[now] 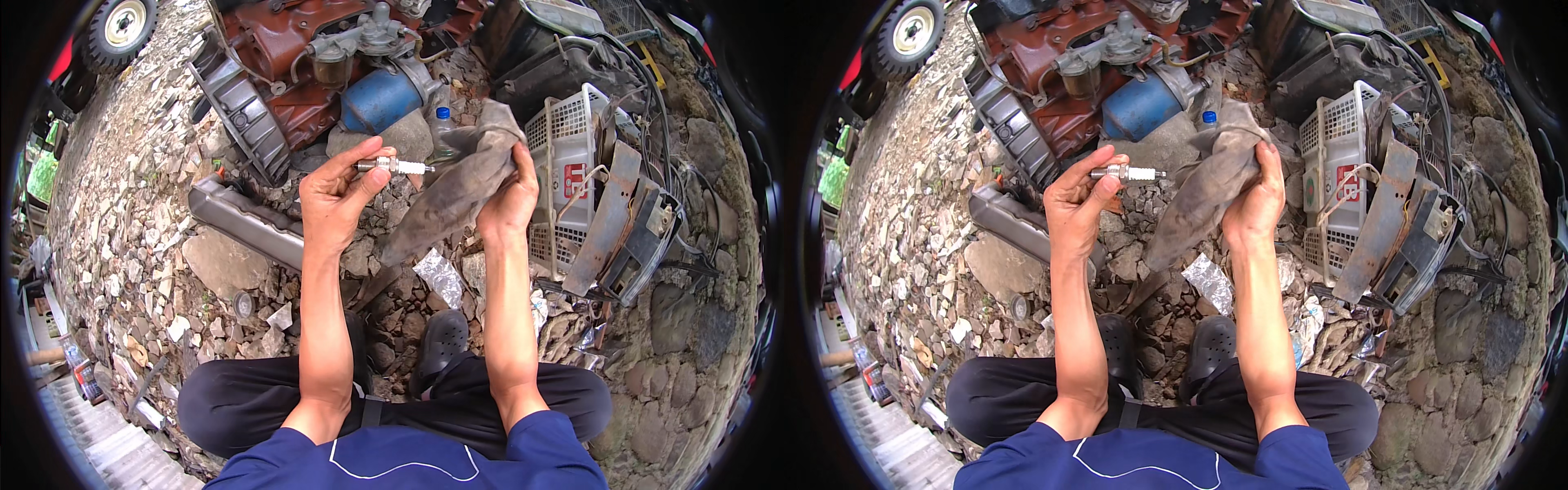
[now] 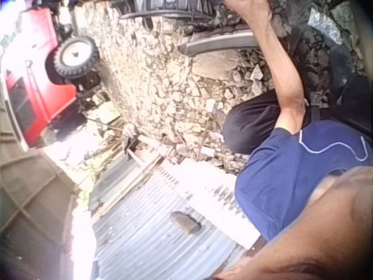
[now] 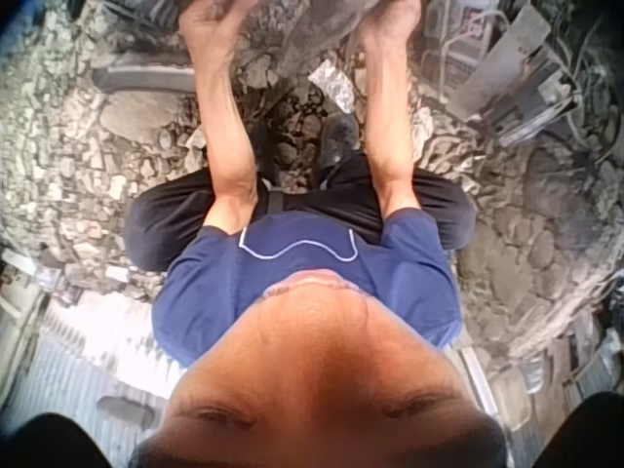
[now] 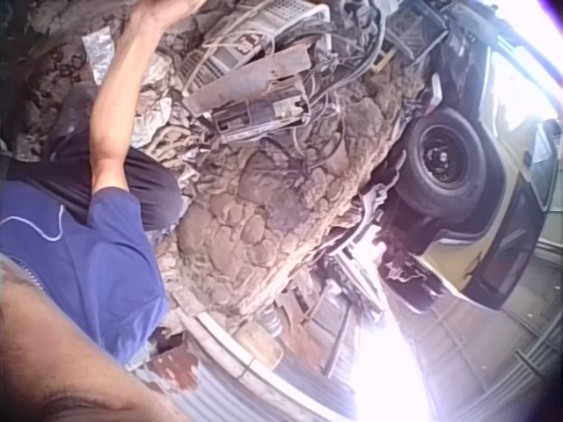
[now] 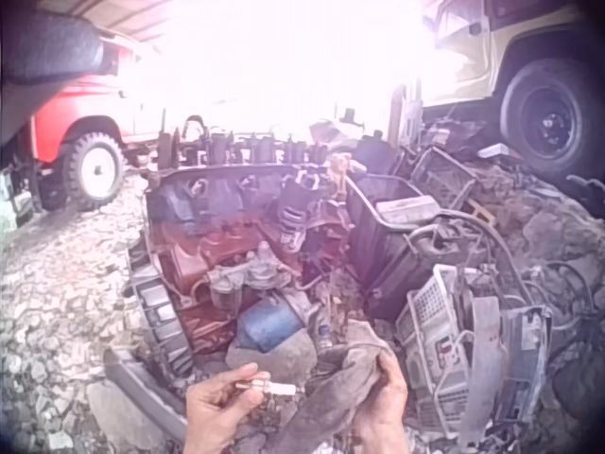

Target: The person cleans a spark plug by scrubbing it with a wire brush and wiping it with a cloth.

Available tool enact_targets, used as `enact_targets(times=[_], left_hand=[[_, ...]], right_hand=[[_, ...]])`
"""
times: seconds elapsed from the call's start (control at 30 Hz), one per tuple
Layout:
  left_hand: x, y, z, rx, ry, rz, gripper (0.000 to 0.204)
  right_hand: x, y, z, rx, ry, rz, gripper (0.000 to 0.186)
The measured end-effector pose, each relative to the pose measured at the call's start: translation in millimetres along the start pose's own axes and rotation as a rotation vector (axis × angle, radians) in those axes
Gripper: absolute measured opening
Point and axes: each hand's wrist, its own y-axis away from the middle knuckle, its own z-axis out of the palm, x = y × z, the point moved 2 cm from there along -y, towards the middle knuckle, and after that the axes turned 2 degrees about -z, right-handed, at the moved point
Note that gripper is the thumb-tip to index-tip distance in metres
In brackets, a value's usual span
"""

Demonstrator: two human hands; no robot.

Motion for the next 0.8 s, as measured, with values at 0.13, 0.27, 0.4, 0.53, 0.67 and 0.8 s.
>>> enact_targets(times=[0.13,0.27,0.4,0.53,0.67,0.8], left_hand=[[2,-1,6,0.018,-0.019,0.002,0.035],[1,1,6,0.033,0.008,-0.040,0.029],[-5,2,0,0.070,0.009,-0.084,0.026],[-4,4,10,-0.012,0.024,-0.089,0.025],[-11,1,18,-0.035,0.015,-0.040,0.023],[-7,4,29,-0.008,-0.012,-0.040,0.028]], right_hand=[[-2,20,19,-0.371,0.074,-0.021,0.029],[0,36,37,-0.691,0.912,-0.426,0.025],[11,38,41,-0.786,1.149,-0.531,0.025],[27,45,27,-0.430,0.801,-0.126,0.025],[33,36,31,-0.225,0.288,0.238,0.032],[27,33,26,-0.210,0.330,0.138,0.035]])
